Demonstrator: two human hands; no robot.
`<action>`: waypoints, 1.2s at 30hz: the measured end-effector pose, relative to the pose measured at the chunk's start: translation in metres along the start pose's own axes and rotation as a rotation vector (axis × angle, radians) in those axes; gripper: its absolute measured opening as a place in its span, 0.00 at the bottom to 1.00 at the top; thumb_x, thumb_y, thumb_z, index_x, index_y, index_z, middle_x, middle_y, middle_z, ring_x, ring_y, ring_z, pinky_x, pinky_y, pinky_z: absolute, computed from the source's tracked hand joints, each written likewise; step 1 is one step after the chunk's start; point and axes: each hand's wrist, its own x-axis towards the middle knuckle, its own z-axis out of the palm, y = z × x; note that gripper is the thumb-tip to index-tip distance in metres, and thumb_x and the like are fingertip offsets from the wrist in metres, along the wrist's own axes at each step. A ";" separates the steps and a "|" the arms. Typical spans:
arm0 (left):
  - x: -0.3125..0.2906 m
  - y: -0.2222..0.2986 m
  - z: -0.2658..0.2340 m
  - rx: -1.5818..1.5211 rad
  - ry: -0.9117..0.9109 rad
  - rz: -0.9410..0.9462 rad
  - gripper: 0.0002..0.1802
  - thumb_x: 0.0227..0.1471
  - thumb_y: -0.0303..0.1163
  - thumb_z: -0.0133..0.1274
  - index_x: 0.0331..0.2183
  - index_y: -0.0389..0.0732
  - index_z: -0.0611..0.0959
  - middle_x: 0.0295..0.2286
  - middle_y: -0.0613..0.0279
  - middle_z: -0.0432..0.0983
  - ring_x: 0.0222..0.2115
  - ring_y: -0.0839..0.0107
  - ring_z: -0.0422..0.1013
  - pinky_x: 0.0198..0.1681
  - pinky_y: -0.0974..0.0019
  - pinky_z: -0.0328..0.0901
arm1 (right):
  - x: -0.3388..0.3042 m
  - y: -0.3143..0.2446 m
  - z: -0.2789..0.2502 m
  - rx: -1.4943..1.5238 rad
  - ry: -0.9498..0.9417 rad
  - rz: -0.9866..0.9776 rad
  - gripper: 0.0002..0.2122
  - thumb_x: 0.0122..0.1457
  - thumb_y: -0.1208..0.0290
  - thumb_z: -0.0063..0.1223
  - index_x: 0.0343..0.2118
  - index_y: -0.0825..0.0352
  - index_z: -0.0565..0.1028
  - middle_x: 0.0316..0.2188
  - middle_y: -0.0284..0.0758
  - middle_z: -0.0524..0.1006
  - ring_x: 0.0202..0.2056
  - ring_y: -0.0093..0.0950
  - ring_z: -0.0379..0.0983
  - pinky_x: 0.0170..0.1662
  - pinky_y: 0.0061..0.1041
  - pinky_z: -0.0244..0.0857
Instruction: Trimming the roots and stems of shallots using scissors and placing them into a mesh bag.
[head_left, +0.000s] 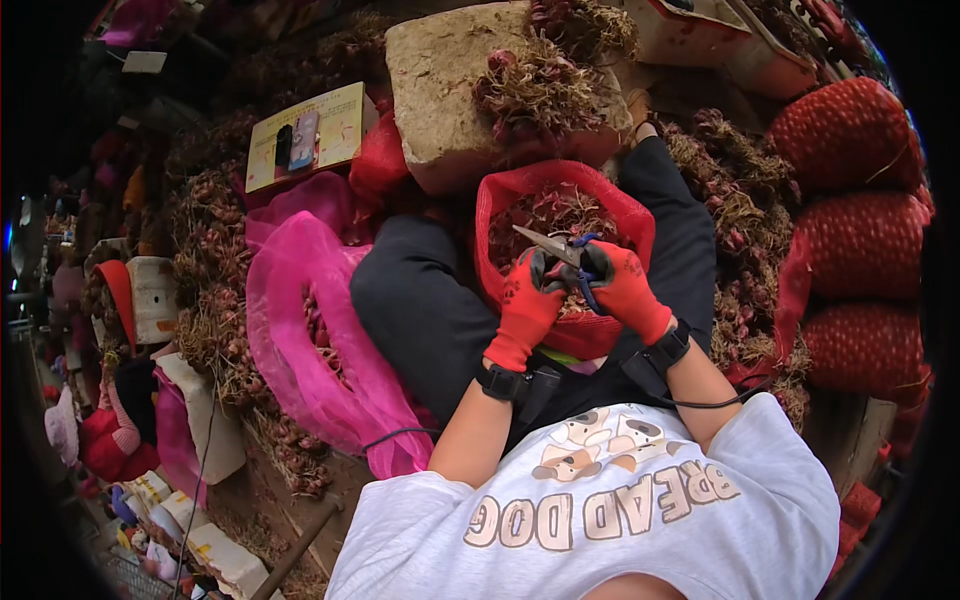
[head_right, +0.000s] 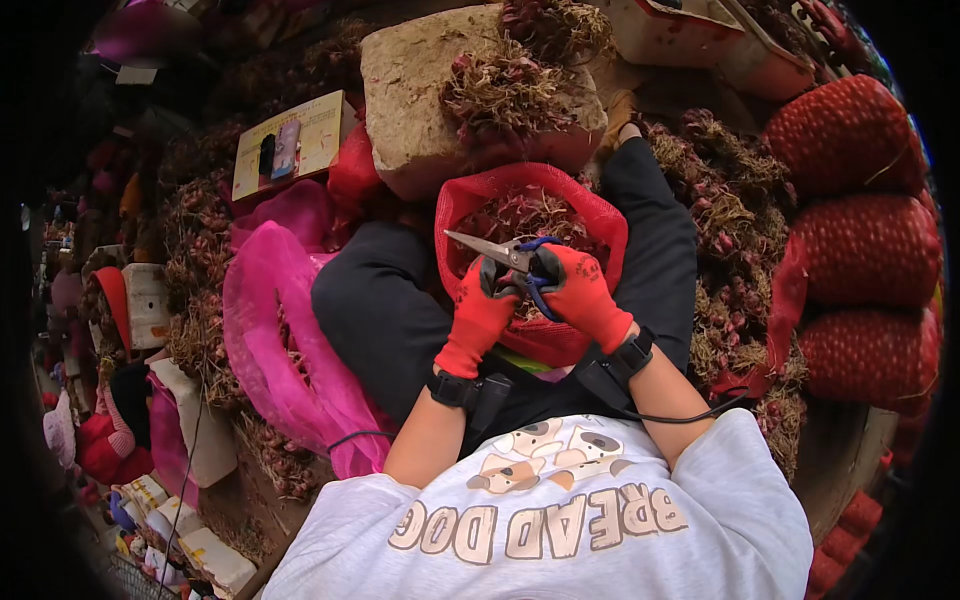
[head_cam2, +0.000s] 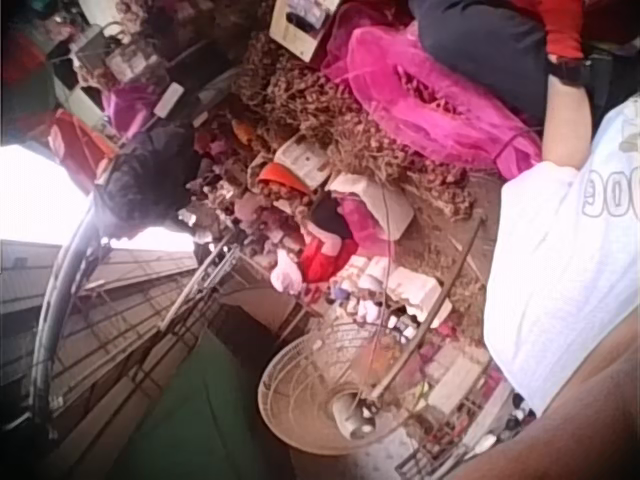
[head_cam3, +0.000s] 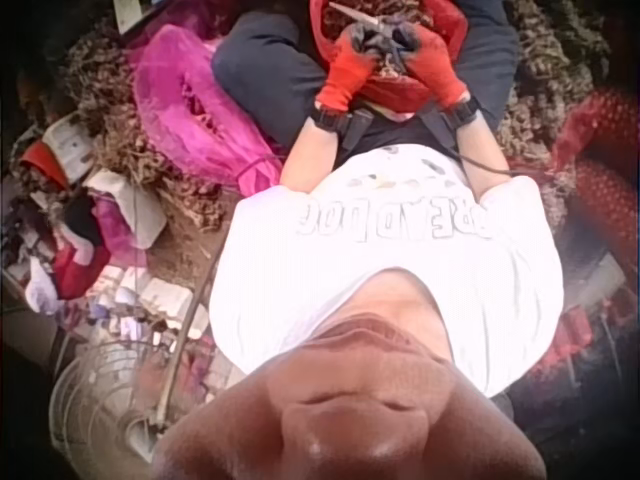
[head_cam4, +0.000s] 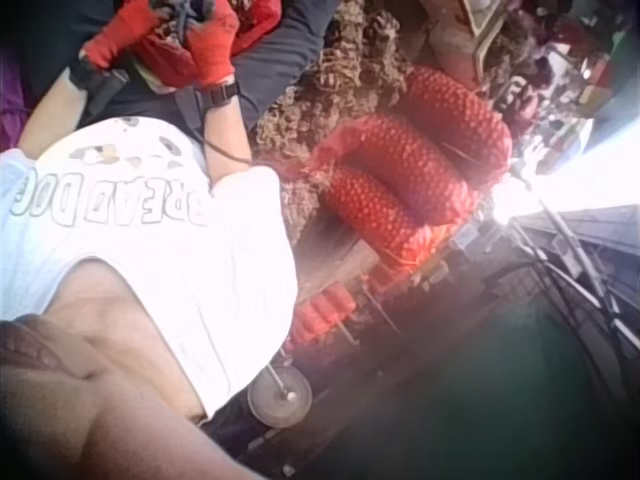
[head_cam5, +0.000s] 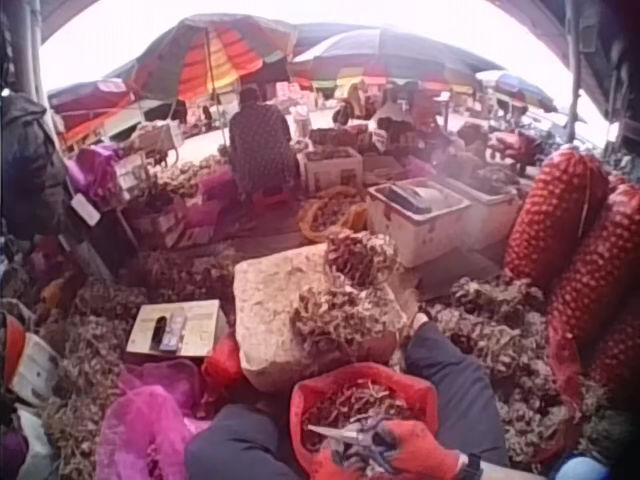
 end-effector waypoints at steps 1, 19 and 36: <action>0.000 -0.002 -0.001 -0.094 -0.021 -0.064 0.27 0.40 0.15 0.51 0.46 0.35 0.71 0.42 0.59 0.70 0.44 0.72 0.67 0.48 0.70 0.62 | 0.000 0.002 0.001 0.172 0.008 0.147 0.09 0.48 0.72 0.59 0.31 0.70 0.74 0.22 0.33 0.74 0.25 0.20 0.70 0.31 0.23 0.64; 0.000 0.001 0.002 0.107 0.009 0.147 0.30 0.39 0.13 0.46 0.49 0.35 0.69 0.45 0.60 0.69 0.47 0.72 0.64 0.52 0.70 0.59 | -0.014 -0.008 -0.008 0.460 0.021 0.390 0.12 0.52 0.72 0.56 0.38 0.69 0.73 0.28 0.30 0.76 0.28 0.17 0.69 0.31 0.19 0.64; -0.004 0.023 0.003 -0.551 -0.218 -0.237 0.23 0.49 0.23 0.51 0.49 0.36 0.69 0.39 0.65 0.71 0.35 0.81 0.68 0.40 0.76 0.65 | -0.006 0.005 -0.011 0.434 0.091 0.331 0.09 0.55 0.67 0.54 0.33 0.68 0.73 0.21 0.29 0.73 0.22 0.14 0.67 0.24 0.15 0.62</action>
